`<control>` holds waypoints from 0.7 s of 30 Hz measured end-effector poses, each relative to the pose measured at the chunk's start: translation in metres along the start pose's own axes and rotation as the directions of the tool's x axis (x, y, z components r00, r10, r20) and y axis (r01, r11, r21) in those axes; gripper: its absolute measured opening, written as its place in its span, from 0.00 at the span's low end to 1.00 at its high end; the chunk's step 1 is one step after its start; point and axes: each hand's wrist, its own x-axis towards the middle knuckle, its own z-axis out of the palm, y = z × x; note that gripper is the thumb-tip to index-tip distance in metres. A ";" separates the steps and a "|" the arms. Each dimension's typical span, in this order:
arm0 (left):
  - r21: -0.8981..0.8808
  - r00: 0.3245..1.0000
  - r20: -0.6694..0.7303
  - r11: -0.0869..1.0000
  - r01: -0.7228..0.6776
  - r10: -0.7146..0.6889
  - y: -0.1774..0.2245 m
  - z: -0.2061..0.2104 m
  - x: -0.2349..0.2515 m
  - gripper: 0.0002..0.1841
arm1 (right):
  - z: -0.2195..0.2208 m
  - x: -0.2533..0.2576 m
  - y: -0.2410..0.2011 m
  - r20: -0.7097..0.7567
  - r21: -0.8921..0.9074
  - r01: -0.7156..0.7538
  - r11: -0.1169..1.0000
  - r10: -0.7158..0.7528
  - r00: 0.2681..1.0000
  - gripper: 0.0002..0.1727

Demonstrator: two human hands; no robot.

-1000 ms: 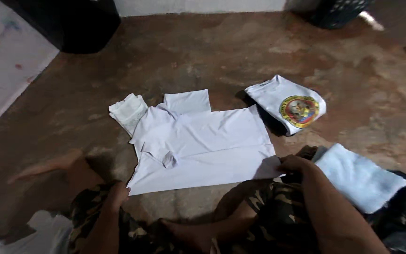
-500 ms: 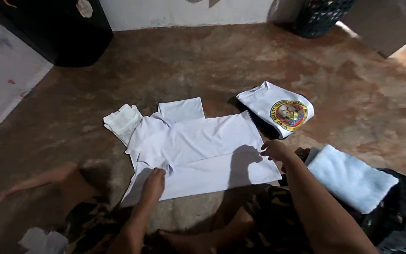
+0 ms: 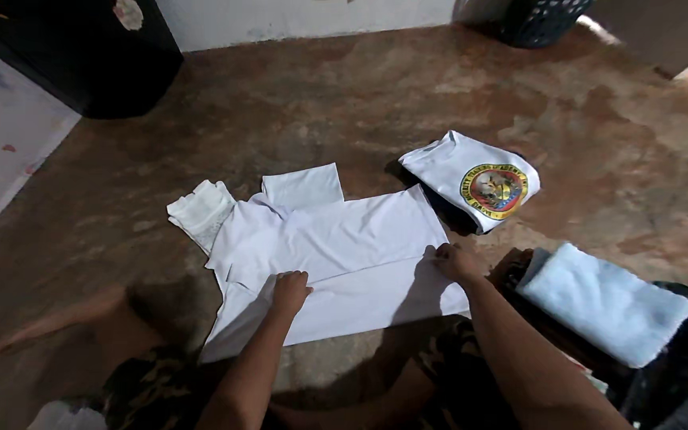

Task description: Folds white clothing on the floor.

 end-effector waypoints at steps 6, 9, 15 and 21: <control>-0.013 0.995 -0.100 1.000 -0.022 0.020 -0.005 0.006 -0.003 0.17 | 0.000 0.001 0.002 -0.012 -0.028 -0.033 0.999 0.033 0.999 0.18; 0.018 0.982 -0.184 0.999 0.038 -0.034 0.000 0.015 0.000 0.17 | 0.000 -0.001 0.002 -0.026 -0.037 -0.046 0.998 0.045 0.999 0.18; -0.086 0.891 -0.450 0.996 0.018 -0.055 0.020 0.033 -0.007 0.16 | 0.000 -0.006 0.000 -0.104 -0.011 -0.063 0.998 0.062 0.993 0.23; -0.132 0.870 -0.444 0.945 -0.301 0.215 0.042 0.098 -0.026 0.21 | 0.008 -0.030 -0.022 0.486 0.456 -0.079 0.887 -0.174 0.857 0.22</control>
